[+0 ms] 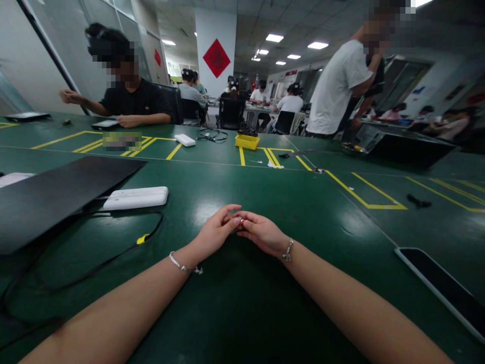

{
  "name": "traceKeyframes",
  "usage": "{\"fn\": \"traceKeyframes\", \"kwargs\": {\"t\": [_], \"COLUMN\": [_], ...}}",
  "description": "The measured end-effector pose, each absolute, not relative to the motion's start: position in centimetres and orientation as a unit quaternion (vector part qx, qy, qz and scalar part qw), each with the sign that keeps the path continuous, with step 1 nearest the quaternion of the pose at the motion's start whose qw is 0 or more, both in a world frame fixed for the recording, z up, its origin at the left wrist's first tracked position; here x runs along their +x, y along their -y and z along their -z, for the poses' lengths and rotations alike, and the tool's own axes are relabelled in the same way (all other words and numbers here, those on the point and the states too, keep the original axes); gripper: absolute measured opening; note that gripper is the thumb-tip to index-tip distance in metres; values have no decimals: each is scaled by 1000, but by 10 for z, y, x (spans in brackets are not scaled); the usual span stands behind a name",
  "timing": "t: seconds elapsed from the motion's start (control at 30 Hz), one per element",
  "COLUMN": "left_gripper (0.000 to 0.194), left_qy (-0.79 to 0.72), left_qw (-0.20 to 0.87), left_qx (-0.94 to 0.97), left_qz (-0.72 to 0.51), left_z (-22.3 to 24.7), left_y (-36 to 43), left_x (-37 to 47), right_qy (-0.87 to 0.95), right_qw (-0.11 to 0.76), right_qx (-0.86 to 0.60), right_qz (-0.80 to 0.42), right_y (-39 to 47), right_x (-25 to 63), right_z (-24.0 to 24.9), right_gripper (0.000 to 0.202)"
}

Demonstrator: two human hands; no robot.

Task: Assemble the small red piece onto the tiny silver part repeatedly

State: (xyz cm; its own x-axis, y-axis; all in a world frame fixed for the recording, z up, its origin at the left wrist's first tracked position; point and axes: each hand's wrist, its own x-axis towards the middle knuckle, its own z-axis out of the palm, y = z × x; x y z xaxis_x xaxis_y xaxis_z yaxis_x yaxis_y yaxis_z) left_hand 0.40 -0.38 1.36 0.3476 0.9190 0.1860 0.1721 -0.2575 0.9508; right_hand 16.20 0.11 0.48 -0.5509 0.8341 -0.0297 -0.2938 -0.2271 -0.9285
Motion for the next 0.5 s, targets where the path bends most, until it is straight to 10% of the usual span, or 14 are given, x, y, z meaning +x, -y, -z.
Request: {"fn": "traceKeyframes", "kwargs": {"t": [0.5], "left_gripper": [30], "left_qy": [-420], "left_qw": [303], "left_qx": [770], "left_qz": [-373], "left_z": [-13], "left_y": [7], "left_x": [1], "right_qy": [489], "right_qw": [399], "right_qx": [-240], "right_qz": [-738], "right_y": [-4], "right_x": [160], "right_z": [-5], "right_gripper": [28]}}
